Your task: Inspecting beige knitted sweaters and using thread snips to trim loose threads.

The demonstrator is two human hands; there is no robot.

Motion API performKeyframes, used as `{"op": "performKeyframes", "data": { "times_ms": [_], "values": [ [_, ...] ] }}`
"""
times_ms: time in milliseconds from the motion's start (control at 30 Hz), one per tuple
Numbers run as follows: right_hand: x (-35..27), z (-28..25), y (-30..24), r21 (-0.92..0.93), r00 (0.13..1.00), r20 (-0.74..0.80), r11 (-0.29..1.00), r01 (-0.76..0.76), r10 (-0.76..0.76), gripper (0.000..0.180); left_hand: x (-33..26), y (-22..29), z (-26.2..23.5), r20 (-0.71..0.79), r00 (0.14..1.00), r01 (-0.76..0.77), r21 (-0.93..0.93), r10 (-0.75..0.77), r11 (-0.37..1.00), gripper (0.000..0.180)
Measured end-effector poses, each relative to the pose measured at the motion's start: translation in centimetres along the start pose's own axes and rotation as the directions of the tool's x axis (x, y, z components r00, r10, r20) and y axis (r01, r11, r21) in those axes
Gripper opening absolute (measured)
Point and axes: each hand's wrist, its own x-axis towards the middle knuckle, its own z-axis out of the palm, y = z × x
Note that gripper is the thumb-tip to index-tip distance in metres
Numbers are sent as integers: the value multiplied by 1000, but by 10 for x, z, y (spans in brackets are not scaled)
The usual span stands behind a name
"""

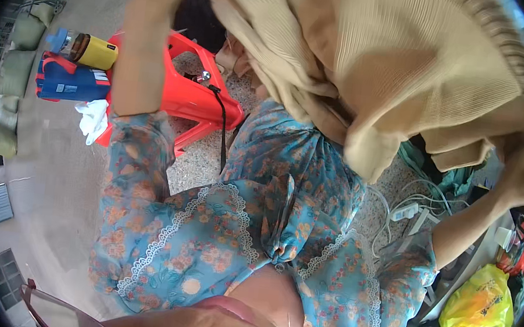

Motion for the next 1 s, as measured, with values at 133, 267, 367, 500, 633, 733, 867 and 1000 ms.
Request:
{"op": "performKeyframes", "data": {
  "times_ms": [133,267,367,500,633,733,867,1000],
  "values": [
    [-66,33,19,-387,866,303,882,-269,398,29,-57,-186,30,490,871,-250,493,-28,833,36],
    [-115,39,-4,-368,679,560,877,-309,475,28,-118,-219,30,504,685,239,527,-526,816,31],
    [-155,30,3,-349,624,613,875,-336,484,25,-114,-234,-5,550,666,438,260,-505,861,31],
    [-179,30,-5,-363,542,643,839,-406,541,23,-140,-244,-21,409,623,750,-67,-667,659,42],
    [-197,36,-7,-350,512,680,847,-401,524,25,-157,-242,-23,426,567,817,-186,-705,545,52],
    [-197,35,-10,-361,488,694,842,-401,530,23,-161,-236,-10,371,596,799,-190,-712,570,54],
    [-194,36,-19,-359,467,706,837,-413,533,21,-159,-231,9,295,701,713,-289,-650,638,40],
    [-201,34,-21,-386,464,698,833,-397,545,20,-159,-209,23,113,832,552,-78,-543,830,36]
  ]
}}
